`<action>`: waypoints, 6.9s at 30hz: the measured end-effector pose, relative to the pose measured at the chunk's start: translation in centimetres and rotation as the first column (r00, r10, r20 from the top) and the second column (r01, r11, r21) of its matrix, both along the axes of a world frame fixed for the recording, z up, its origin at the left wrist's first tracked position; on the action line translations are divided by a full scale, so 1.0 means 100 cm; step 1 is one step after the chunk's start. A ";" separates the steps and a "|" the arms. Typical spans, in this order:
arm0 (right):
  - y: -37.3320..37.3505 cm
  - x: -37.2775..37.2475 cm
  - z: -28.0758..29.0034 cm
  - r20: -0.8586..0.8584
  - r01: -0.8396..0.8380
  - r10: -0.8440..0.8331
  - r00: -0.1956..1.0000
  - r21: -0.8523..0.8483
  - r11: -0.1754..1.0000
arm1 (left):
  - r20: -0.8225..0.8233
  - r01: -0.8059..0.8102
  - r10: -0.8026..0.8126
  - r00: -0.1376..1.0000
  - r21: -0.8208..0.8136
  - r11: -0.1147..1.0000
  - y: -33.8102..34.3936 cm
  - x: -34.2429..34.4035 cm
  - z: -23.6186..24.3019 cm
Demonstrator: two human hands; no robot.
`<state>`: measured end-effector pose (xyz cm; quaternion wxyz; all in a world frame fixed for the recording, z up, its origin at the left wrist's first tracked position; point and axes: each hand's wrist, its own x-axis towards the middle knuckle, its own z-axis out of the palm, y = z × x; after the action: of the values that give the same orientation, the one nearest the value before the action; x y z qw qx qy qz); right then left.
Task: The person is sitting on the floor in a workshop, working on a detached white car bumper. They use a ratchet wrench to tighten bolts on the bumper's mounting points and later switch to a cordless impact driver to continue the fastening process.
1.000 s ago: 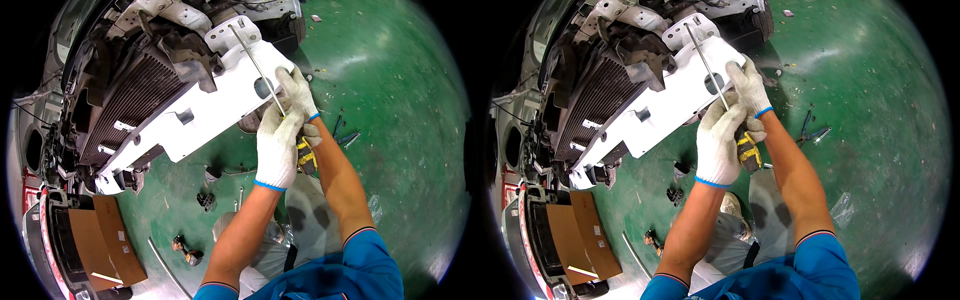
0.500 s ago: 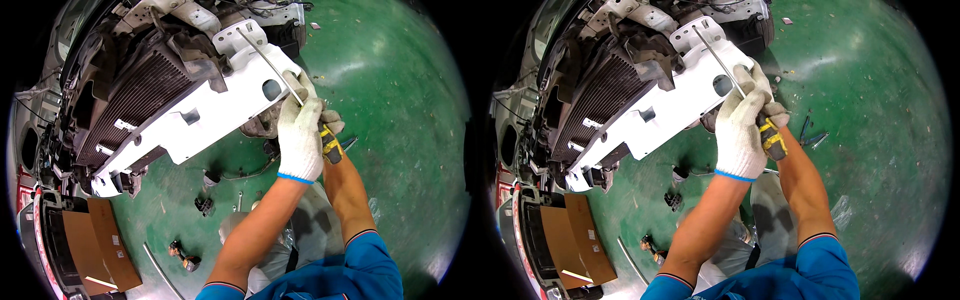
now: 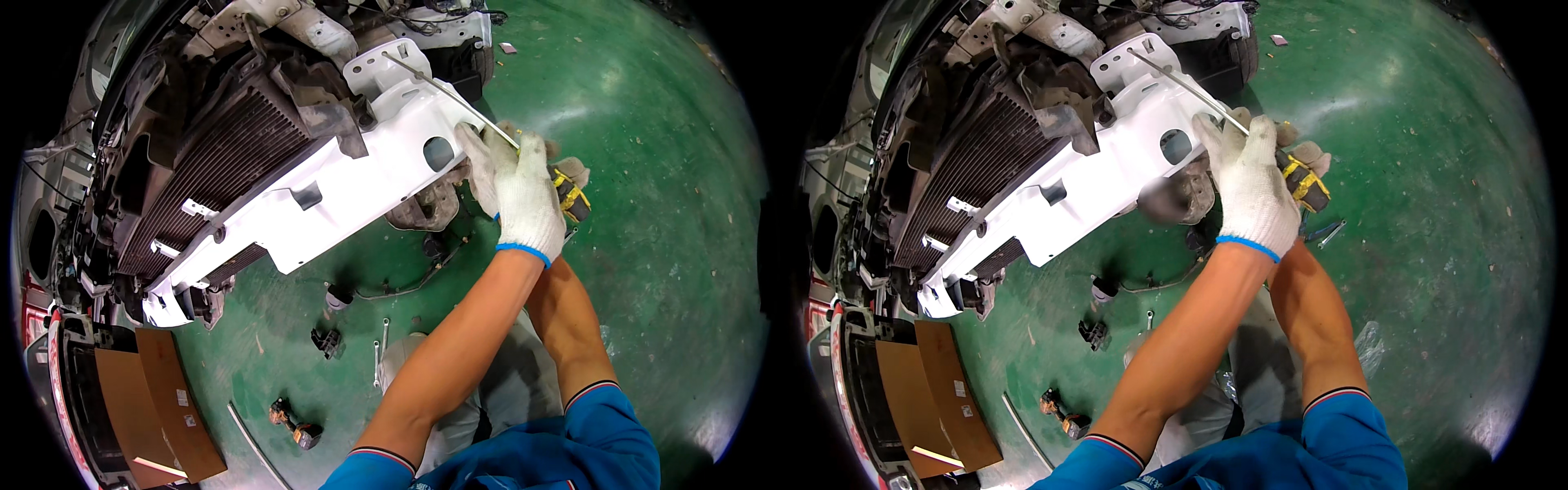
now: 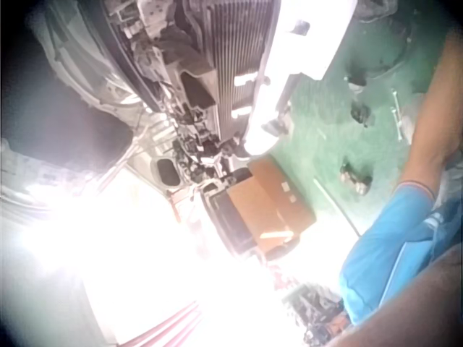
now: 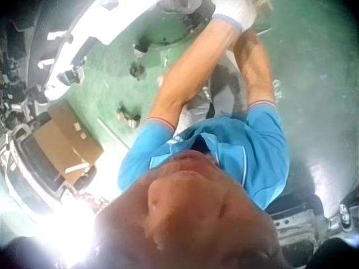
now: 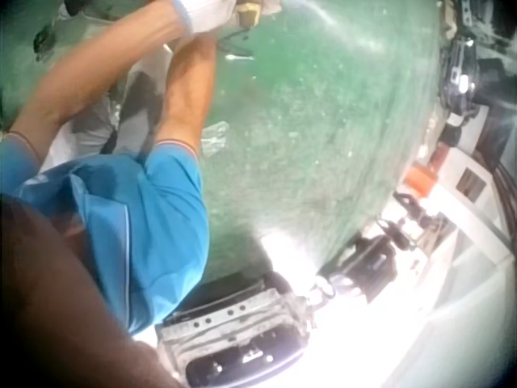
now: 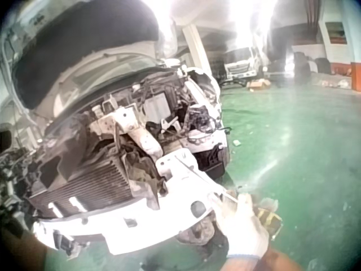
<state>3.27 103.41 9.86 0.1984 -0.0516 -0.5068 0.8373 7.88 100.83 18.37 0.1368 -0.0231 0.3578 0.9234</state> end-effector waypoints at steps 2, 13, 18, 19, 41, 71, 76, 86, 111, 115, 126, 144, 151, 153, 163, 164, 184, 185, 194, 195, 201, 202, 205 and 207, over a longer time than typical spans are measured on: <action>0.002 -0.003 0.000 0.002 0.001 -0.001 1.000 0.007 1.000 | 0.029 0.018 -0.020 0.999 0.061 0.998 0.001 0.001 0.006; -0.003 -0.022 -0.006 0.028 -0.031 0.029 0.999 0.079 0.996 | 0.071 0.065 -0.066 0.995 0.007 0.998 -0.043 0.005 0.004; -0.012 -0.049 -0.021 0.019 -0.053 0.052 0.998 0.054 0.997 | 0.066 0.123 -0.125 0.990 0.041 0.992 -0.083 0.003 0.003; -0.013 -0.050 -0.021 0.011 -0.051 0.051 0.999 0.026 0.998 | 0.117 0.128 -0.137 0.984 0.081 0.989 -0.091 0.004 0.006; 0.000 -0.038 -0.021 0.075 -0.072 0.061 0.995 0.153 0.986 | 0.066 0.264 -0.270 0.961 0.085 0.961 -0.159 -0.006 0.009; 0.120 0.348 -0.375 0.877 -0.701 -0.315 0.362 0.479 0.529 | -0.007 0.334 -0.338 0.941 0.181 0.925 -0.149 -0.008 0.002; 0.118 0.369 -0.393 0.930 -0.142 0.053 0.363 -0.001 0.990 | -0.012 0.369 -0.374 0.927 0.205 0.907 -0.139 -0.007 0.001; 0.102 0.331 -0.292 0.835 -0.063 -0.099 0.541 0.157 0.986 | 0.029 0.223 -0.224 0.974 0.040 0.974 -0.125 -0.003 0.006; 0.009 0.160 -0.004 0.522 -0.402 0.267 0.810 0.164 0.901 | 0.060 0.171 -0.188 0.980 0.220 0.960 -0.110 0.001 0.015; -0.005 0.133 0.012 0.430 -0.372 0.267 0.863 0.181 0.911 | 0.081 0.184 -0.210 0.974 0.249 0.951 -0.110 0.001 0.017; -0.043 0.073 0.034 0.070 -0.313 0.361 0.930 -0.366 0.876 | 0.075 0.160 -0.182 0.980 0.238 0.958 -0.113 0.002 0.026; -0.023 0.049 0.061 -0.001 -0.414 0.483 0.876 -0.517 0.749 | 0.025 0.161 -0.190 0.981 0.434 0.887 -0.098 -0.005 0.043; -0.016 0.046 0.065 0.001 -0.419 0.475 0.880 -0.469 0.778 | -0.014 0.209 -0.234 0.972 0.505 0.837 -0.097 -0.002 0.039; -0.017 0.046 0.065 0.000 -0.419 0.473 0.881 -0.462 0.782 | -0.011 0.208 -0.237 0.971 0.515 0.831 -0.097 -0.002 0.039; -0.007 0.044 0.067 0.001 -0.419 0.463 0.886 -0.424 0.803 | -0.010 0.186 -0.211 0.977 0.511 0.839 -0.087 -0.003 0.047; -0.006 0.043 0.067 0.002 -0.417 0.460 0.888 -0.421 0.806 | -0.013 0.190 -0.214 0.977 0.514 0.837 -0.087 -0.003 0.048; -0.020 0.044 0.069 0.011 -0.409 0.447 0.894 -0.386 0.827 | -0.031 0.187 -0.210 0.977 0.597 0.780 -0.091 -0.003 0.039; -0.021 0.043 0.068 0.011 -0.405 0.442 0.897 -0.383 0.831 | -0.043 0.196 -0.214 0.976 0.602 0.774 -0.092 -0.004 0.039; -0.051 0.038 0.046 0.033 -0.318 0.341 0.940 -0.285 0.904 | -0.053 0.182 -0.183 0.982 -0.023 0.983 -0.102 0.009 0.078; -0.052 0.039 0.044 0.036 -0.306 0.328 0.944 -0.272 0.912 | -0.131 0.156 -0.174 0.976 -0.135 0.978 -0.104 0.009 0.075; -0.041 0.062 0.034 0.064 -0.267 0.281 0.958 -0.165 0.949 | -0.328 -0.093 -0.053 0.943 -0.413 0.906 -0.094 0.023 0.073; -0.039 0.071 0.026 0.078 -0.262 0.275 0.958 -0.148 0.954 | -0.369 -0.147 -0.054 0.928 -0.496 0.856 -0.092 0.024 0.068; -0.040 0.086 0.028 0.065 -0.286 0.295 0.953 -0.120 0.951 | -0.557 -0.406 -0.026 0.830 -0.635 0.657 -0.100 0.026 0.065; -0.021 0.088 0.020 0.071 -0.262 0.270 0.960 -0.105 0.959 | -0.685 -0.538 -0.054 0.727 -0.616 0.575 -0.094 0.024 0.043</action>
<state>12.07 101.31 11.86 0.0598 -0.0275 -0.4768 0.8766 10.24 91.45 22.67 -0.1554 0.1814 0.7395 0.6293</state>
